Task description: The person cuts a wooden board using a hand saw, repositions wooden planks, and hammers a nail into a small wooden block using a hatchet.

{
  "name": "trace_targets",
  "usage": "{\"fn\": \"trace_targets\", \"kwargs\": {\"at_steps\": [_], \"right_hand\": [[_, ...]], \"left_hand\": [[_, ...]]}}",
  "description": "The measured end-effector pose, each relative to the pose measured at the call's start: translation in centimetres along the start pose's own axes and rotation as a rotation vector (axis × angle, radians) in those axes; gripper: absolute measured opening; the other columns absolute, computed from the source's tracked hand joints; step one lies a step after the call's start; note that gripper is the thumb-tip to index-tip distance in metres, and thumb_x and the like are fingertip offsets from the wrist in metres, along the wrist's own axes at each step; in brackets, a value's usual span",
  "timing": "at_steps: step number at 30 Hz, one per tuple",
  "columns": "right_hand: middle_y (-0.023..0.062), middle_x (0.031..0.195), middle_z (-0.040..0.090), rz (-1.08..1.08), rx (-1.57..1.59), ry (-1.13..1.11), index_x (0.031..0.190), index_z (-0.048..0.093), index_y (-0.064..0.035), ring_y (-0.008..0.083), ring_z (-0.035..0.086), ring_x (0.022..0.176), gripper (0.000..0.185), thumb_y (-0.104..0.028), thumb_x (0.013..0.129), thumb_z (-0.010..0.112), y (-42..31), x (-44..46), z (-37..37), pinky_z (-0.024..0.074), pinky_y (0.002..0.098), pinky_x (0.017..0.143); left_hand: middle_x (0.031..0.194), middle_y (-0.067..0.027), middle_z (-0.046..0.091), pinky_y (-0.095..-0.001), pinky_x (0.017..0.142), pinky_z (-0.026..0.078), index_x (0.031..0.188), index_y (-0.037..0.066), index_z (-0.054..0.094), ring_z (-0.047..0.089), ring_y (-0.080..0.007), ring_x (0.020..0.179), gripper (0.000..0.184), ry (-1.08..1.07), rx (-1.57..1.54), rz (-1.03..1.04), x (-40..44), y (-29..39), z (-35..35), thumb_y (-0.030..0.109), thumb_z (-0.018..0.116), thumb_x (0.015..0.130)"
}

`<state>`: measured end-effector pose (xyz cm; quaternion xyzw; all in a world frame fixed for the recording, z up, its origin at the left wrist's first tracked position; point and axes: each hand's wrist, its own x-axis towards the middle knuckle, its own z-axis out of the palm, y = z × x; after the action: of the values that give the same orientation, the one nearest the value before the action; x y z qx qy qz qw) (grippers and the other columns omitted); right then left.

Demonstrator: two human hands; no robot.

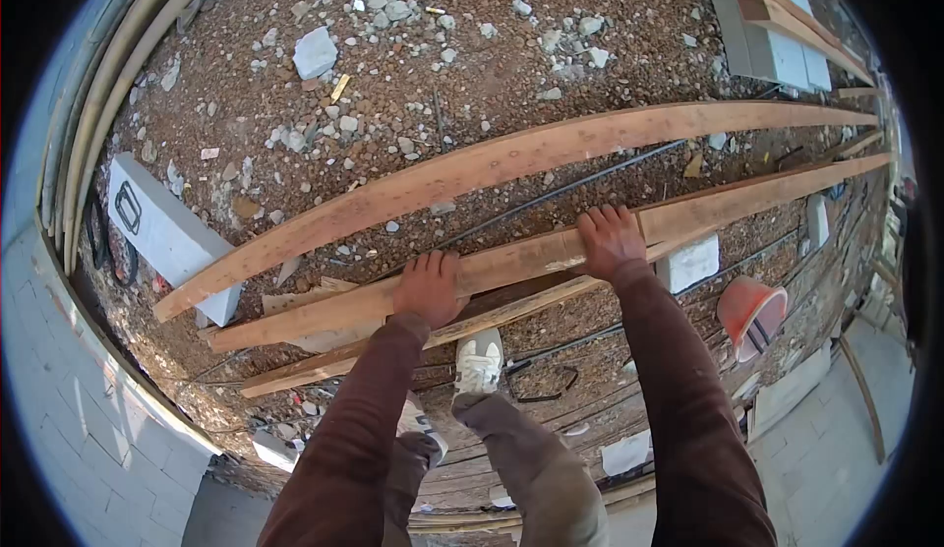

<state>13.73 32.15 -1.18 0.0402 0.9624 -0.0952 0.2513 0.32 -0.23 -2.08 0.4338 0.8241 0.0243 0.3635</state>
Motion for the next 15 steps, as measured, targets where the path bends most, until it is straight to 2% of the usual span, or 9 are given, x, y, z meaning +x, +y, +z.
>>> {"fn": "trace_targets", "kwargs": {"at_steps": [3,4,8,11,15], "right_hand": [[0.0057,0.103,0.063,-0.011,-0.004,-0.056,0.106,0.061,-0.0119,0.0271,0.060,0.105,0.066,-0.056,0.064,0.088,-0.1,-0.1,-1.0,0.0446,0.0427,0.092],[0.0054,0.104,0.063,-0.022,0.016,-0.006,0.106,0.061,-0.0121,0.0267,0.060,0.105,0.066,-0.056,0.065,0.088,0.1,-0.4,-1.0,0.0443,0.0422,0.092],[0.0080,0.116,0.066,-0.012,0.038,-0.046,0.110,0.062,-0.0097,0.0270,0.060,0.114,0.069,-0.055,0.064,0.088,0.1,-0.5,-0.6,0.0441,0.0417,0.098],[0.0079,0.114,0.067,-0.029,0.049,0.039,0.108,0.062,-0.0094,0.0271,0.061,0.111,0.070,-0.054,0.062,0.089,0.1,-0.9,-0.8,0.0455,0.0412,0.096],[0.0070,0.109,0.068,-0.027,0.052,0.021,0.107,0.062,-0.0091,0.0271,0.062,0.110,0.070,-0.053,0.060,0.090,0.3,-0.9,-0.9,0.0468,0.0404,0.095]], "left_hand": [[0.127,-0.0160,0.055,-0.0484,0.107,0.042,0.139,0.002,0.048,0.054,-0.0353,0.120,0.079,0.018,0.016,-0.016,-0.1,0.1,0.4,0.049,0.078,0.082],[0.127,-0.0169,0.055,-0.0490,0.107,0.042,0.140,0.002,0.047,0.054,-0.0363,0.120,0.080,0.033,0.014,-0.022,-0.1,0.2,0.6,0.048,0.078,0.082],[0.124,-0.0156,0.055,-0.0496,0.104,0.042,0.137,0.002,0.048,0.054,-0.0355,0.118,0.081,0.158,0.114,0.025,-0.1,-0.4,2.2,0.048,0.081,0.079],[0.123,-0.0164,0.055,-0.0501,0.102,0.043,0.136,0.002,0.047,0.054,-0.0366,0.117,0.081,0.136,0.102,0.019,-0.3,0.0,1.7,0.048,0.082,0.079],[0.121,-0.0177,0.056,-0.0505,0.102,0.043,0.135,0.002,0.047,0.054,-0.0375,0.116,0.081,0.109,0.087,-0.009,-0.1,0.3,1.6,0.048,0.083,0.079]]}}
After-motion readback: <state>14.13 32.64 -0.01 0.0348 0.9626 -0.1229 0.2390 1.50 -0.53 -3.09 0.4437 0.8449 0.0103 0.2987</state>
